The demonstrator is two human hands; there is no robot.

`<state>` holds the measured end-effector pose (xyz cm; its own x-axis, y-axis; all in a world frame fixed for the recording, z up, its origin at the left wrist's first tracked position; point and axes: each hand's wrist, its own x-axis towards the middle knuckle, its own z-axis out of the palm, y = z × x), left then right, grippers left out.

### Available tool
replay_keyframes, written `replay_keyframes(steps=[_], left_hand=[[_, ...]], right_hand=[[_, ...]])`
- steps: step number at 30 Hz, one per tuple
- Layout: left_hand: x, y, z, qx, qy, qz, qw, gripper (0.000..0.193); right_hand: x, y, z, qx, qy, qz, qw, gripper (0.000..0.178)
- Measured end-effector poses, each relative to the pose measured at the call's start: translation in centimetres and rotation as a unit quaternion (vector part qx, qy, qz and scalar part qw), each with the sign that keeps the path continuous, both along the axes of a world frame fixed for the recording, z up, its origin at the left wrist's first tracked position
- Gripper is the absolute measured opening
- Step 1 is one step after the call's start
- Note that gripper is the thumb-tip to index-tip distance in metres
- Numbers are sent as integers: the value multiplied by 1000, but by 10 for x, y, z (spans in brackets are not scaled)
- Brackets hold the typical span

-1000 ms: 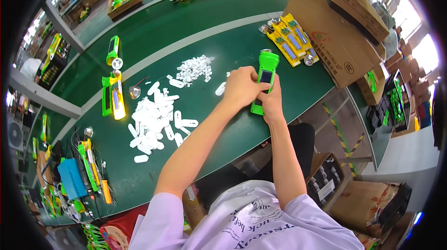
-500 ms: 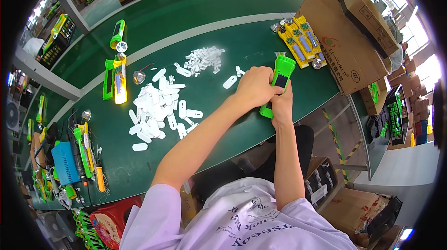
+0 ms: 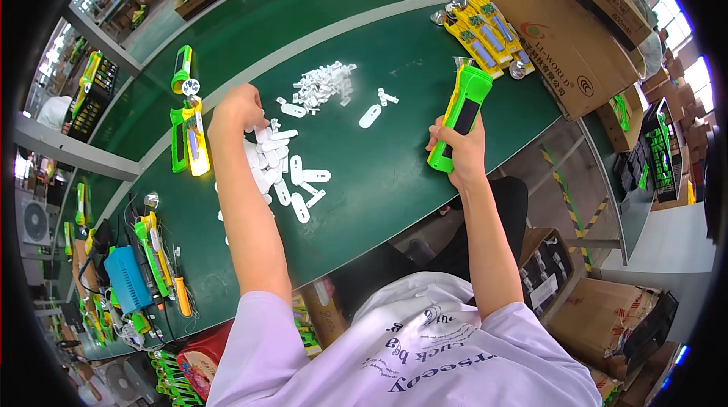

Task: The person empties small plastic parts from a cardboard box onto the workbench. They then assemble flashlights by inserting switch components, snapping casing halves together, and placing assembled flashlights onto the conveyor belt.

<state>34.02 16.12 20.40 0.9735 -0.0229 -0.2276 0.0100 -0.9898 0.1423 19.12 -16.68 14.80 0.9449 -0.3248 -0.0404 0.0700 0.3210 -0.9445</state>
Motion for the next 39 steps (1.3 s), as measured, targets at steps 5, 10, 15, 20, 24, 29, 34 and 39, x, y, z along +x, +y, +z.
replay_keyframes(steps=[5, 10, 15, 20, 24, 29, 34, 39], left_hand=[[18, 4, -15, 4, 52, 59, 997, 20], [24, 9, -27, 11, -5, 37, 999, 14], [20, 2, -20, 11, -22, 22, 999, 13], [-6, -31, 23, -184, -257, -149, 937, 6], [-44, -91, 53, -389, -149, -210, 885, 7], [-95, -139, 27, -275, -138, -351, 884, 9], [-119, -114, -30, -208, -115, -405, 883, 21], [-134, -146, -8, -180, -39, -266, 946, 45]], right_hand=[[-3, 0, 0, 13, -7, 2, 1000, 49], [-2, 0, -1, 9, -18, 4, 1000, 47], [-2, -2, -2, 16, -18, 9, 1000, 47], [-5, -1, -1, 21, -18, 12, 1000, 47], [-4, -4, -5, 55, -21, 25, 998, 53], [-3, -11, -8, 89, -30, 36, 995, 59], [-2, -18, -6, 113, -49, 60, 991, 59], [-5, -25, -10, 120, -72, 63, 988, 58]])
